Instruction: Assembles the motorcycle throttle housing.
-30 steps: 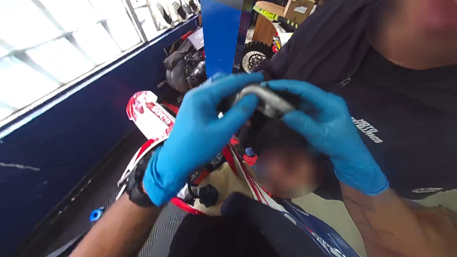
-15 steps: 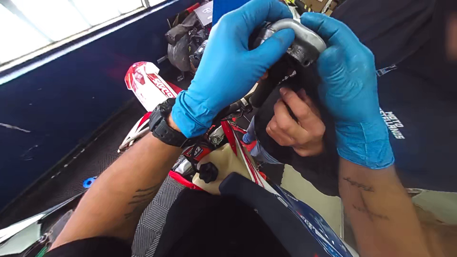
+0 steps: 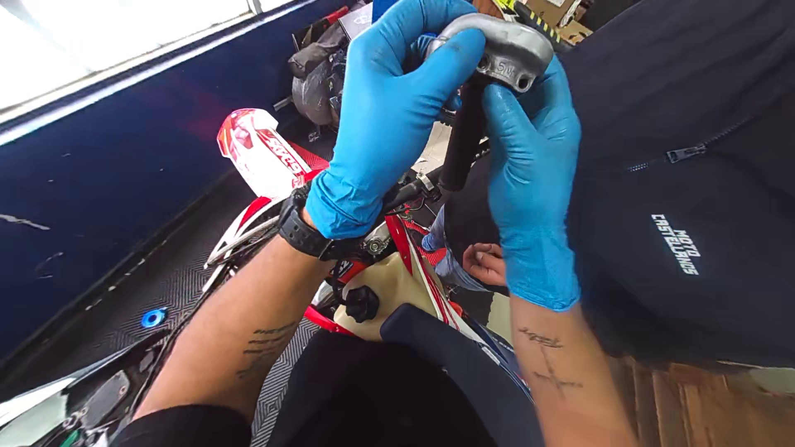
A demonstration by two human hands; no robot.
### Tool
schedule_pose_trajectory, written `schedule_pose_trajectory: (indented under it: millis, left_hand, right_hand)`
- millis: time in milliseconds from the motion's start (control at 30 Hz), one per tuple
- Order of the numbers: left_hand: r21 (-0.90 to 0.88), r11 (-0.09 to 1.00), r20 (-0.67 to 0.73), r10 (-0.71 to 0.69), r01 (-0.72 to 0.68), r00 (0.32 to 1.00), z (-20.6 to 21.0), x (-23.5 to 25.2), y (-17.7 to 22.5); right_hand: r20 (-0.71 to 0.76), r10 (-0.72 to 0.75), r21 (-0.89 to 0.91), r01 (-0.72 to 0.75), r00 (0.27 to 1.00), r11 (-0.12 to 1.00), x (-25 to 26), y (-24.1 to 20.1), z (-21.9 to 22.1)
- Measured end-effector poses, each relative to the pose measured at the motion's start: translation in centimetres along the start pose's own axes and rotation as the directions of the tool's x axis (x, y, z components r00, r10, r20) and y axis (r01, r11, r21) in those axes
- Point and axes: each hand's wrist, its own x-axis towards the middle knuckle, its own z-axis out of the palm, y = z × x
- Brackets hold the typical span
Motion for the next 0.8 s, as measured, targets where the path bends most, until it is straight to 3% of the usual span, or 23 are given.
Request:
schedule_pose_trajectory:
  millis: [167, 333, 500, 667, 800]
  left_hand:
    - [-0.034, 0.999, -0.025, -0.035, 0.034, 0.999, 0.1, -0.5, -0.1]
    - [0.025, 0.999, -0.073, 0.046, -0.044, 0.996, 0.0, -1.0, 0.4]
    - [0.077, 0.992, -0.115, 0.108, -0.1, 0.987, 0.2, -1.8, 0.8]
    - [0.064, 0.997, -0.145, 0.057, -0.048, 0.988, 0.4, -1.7, 0.6]
    - [0.002, 0.999, -0.141, 0.053, -0.053, 0.989, 0.2, -1.8, 0.7]
  right_hand:
    - [-0.099, 0.101, 0.233, -0.075, 0.99, 0.97, -0.2, 1.3, 2.1]
    - [-0.072, 0.076, -0.083, -0.082, 0.995, 0.993, -3.9, -1.2, 2.2]
    - [-0.127, 0.128, 0.199, -0.101, 0.984, 0.975, -1.4, -1.1, 4.2]
    - [-0.226, 0.064, 0.189, -0.021, 0.972, 0.982, -1.3, -0.5, 4.8]
    - [-0.19, 0.084, 0.187, -0.048, 0.978, 0.981, -1.8, -1.0, 4.6]
